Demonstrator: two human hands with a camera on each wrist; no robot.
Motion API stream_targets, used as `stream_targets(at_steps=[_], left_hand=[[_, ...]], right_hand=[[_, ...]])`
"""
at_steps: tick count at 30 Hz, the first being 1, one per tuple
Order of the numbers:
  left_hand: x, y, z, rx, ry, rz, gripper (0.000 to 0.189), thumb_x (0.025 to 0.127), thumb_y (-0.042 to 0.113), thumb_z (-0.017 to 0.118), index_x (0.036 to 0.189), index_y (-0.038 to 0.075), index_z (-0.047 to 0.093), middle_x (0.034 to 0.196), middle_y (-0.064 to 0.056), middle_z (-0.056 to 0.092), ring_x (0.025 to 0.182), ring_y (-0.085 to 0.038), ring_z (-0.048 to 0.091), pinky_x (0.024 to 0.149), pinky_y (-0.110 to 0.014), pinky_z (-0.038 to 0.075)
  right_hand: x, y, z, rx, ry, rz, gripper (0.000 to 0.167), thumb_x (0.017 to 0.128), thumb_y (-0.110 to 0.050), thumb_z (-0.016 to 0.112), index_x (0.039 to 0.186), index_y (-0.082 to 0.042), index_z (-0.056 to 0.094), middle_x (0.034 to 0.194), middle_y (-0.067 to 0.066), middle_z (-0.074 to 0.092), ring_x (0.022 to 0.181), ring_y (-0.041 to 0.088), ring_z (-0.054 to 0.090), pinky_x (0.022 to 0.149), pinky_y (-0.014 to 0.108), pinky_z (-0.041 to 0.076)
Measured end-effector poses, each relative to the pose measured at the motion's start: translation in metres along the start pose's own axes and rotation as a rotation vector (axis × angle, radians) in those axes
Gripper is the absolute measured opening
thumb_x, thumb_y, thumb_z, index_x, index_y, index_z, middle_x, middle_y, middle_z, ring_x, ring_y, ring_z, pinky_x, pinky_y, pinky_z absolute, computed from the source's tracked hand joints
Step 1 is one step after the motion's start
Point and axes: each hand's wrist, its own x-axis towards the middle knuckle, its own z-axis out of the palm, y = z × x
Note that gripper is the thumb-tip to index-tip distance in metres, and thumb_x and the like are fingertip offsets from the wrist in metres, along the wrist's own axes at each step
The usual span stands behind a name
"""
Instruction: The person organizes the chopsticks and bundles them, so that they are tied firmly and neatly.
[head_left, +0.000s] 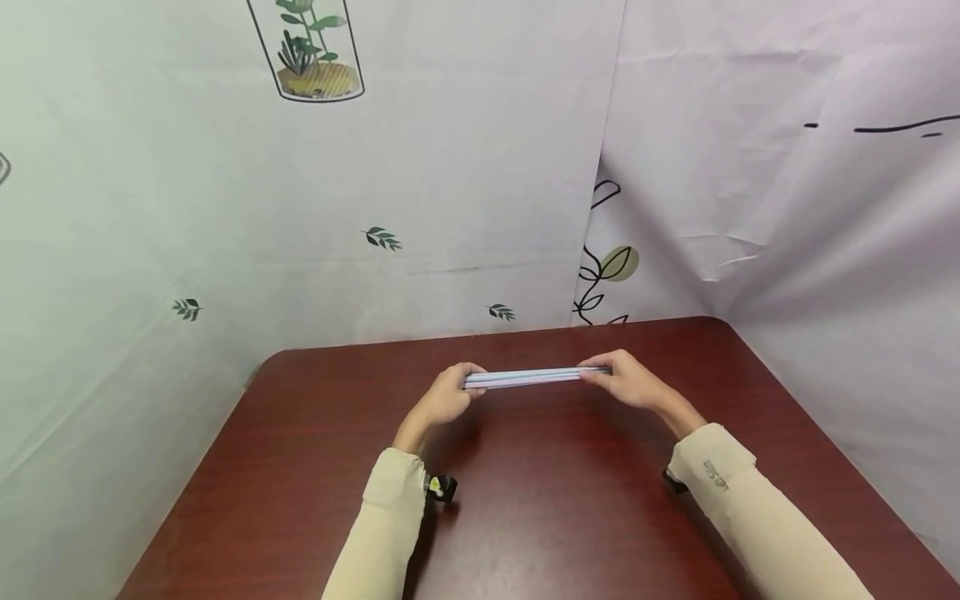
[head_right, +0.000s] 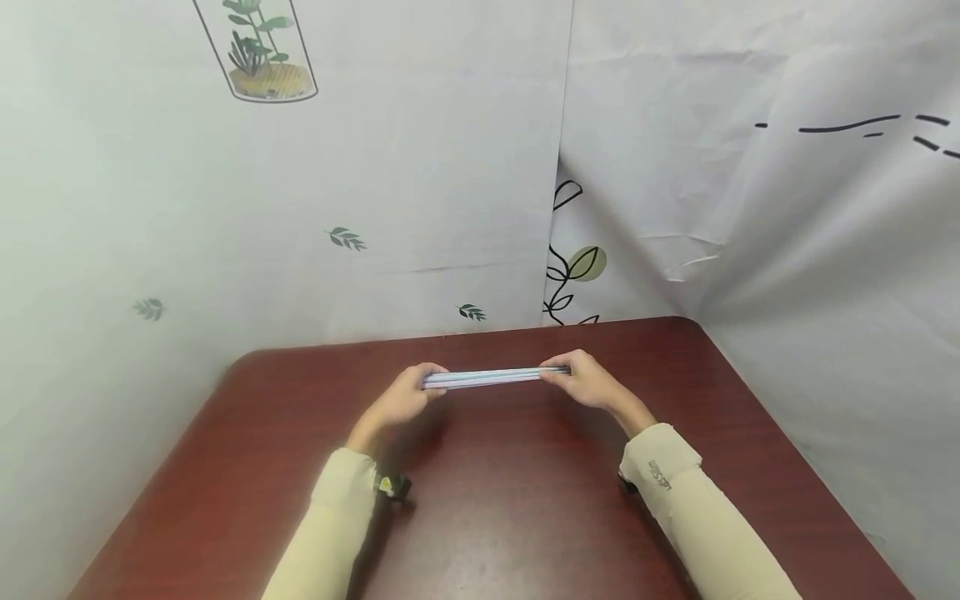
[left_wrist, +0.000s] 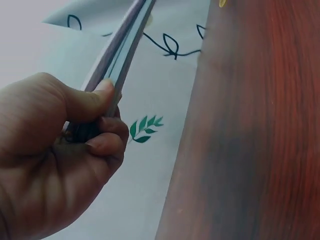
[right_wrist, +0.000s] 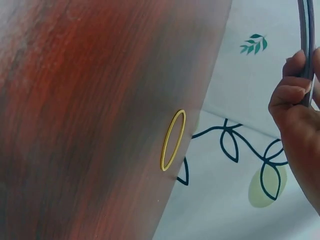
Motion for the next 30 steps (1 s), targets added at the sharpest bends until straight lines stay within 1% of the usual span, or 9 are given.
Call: stream_targets(at_steps=[4,7,10,12,15,18,21,26,30], left_hand=[[-0.001,0.004,-0.001,-0.027,0.004,0.004,0.027,0.091,0.008,0.07,0.116,-0.001,0.064,0.105,-0.011,0.065,0.09,-0.022,0.06,0.083,-0.039,0.05],[-0.001,0.006,0.0,-0.019,0.033,0.013,0.025,0.091,0.011,0.071,0.114,0.001,0.065,0.103,-0.009,0.066,0.087,-0.02,0.059,0.081,-0.036,0.05],[-0.002,0.008,0.003,-0.011,0.103,0.034,0.023,0.09,0.012,0.072,0.111,0.002,0.068,0.101,-0.008,0.068,0.084,-0.018,0.06,0.077,-0.034,0.05],[-0.002,0.008,0.005,-0.021,0.167,0.061,0.024,0.088,0.012,0.075,0.109,0.003,0.071,0.1,-0.008,0.07,0.081,-0.017,0.062,0.073,-0.033,0.051],[-0.002,0.008,0.009,-0.072,0.263,0.092,0.023,0.085,0.01,0.078,0.106,0.003,0.074,0.098,-0.007,0.073,0.078,-0.015,0.064,0.069,-0.03,0.052],[0.0,0.007,0.013,-0.134,0.311,0.094,0.02,0.083,0.009,0.08,0.102,0.004,0.077,0.094,-0.006,0.074,0.076,-0.014,0.064,0.066,-0.028,0.052],[0.0,0.006,0.017,-0.167,0.297,0.076,0.016,0.083,0.008,0.079,0.099,0.006,0.077,0.091,-0.005,0.074,0.074,-0.014,0.062,0.065,-0.027,0.05],[0.0,0.005,0.019,-0.168,0.239,0.059,0.018,0.087,0.011,0.076,0.104,0.007,0.075,0.095,-0.006,0.073,0.076,-0.014,0.061,0.068,-0.028,0.05],[0.0,0.006,0.018,-0.153,0.221,0.096,0.019,0.092,0.015,0.071,0.108,0.004,0.073,0.096,-0.008,0.072,0.077,-0.013,0.06,0.069,-0.028,0.05]], right_hand=[[0.0,0.001,0.001,0.005,0.006,-0.017,0.024,0.096,-0.006,0.062,0.111,0.011,0.069,0.094,0.018,0.07,0.08,0.024,0.059,0.067,0.025,0.046],[-0.003,0.0,0.0,0.0,0.017,-0.01,0.025,0.096,-0.009,0.064,0.112,0.009,0.07,0.096,0.017,0.072,0.083,0.021,0.061,0.07,0.025,0.048],[-0.005,-0.001,-0.001,-0.011,0.037,-0.007,0.026,0.096,-0.012,0.065,0.113,0.007,0.07,0.098,0.018,0.072,0.081,0.017,0.06,0.068,0.026,0.047],[-0.006,0.0,-0.002,-0.006,0.057,-0.005,0.025,0.095,-0.012,0.066,0.112,0.006,0.071,0.094,0.019,0.071,0.072,0.015,0.057,0.059,0.026,0.043],[-0.008,0.001,-0.003,0.037,0.072,-0.011,0.022,0.094,-0.009,0.067,0.11,0.006,0.071,0.084,0.016,0.07,0.055,0.01,0.046,0.047,0.024,0.034],[-0.009,0.002,-0.006,0.088,0.065,-0.011,0.02,0.094,-0.008,0.067,0.108,0.006,0.072,0.075,0.009,0.069,0.046,0.005,0.034,0.042,0.022,0.026],[-0.01,0.001,-0.009,0.121,0.045,0.006,0.02,0.094,-0.008,0.066,0.108,0.006,0.072,0.071,0.004,0.065,0.045,0.004,0.029,0.042,0.021,0.024],[-0.011,-0.001,-0.011,0.152,0.027,0.033,0.021,0.094,-0.005,0.065,0.109,0.009,0.07,0.069,0.003,0.061,0.046,0.004,0.03,0.043,0.022,0.023],[-0.011,-0.002,-0.013,0.151,0.035,0.036,0.02,0.094,-0.006,0.066,0.108,0.008,0.071,0.067,0.003,0.06,0.046,0.004,0.03,0.044,0.021,0.024]])
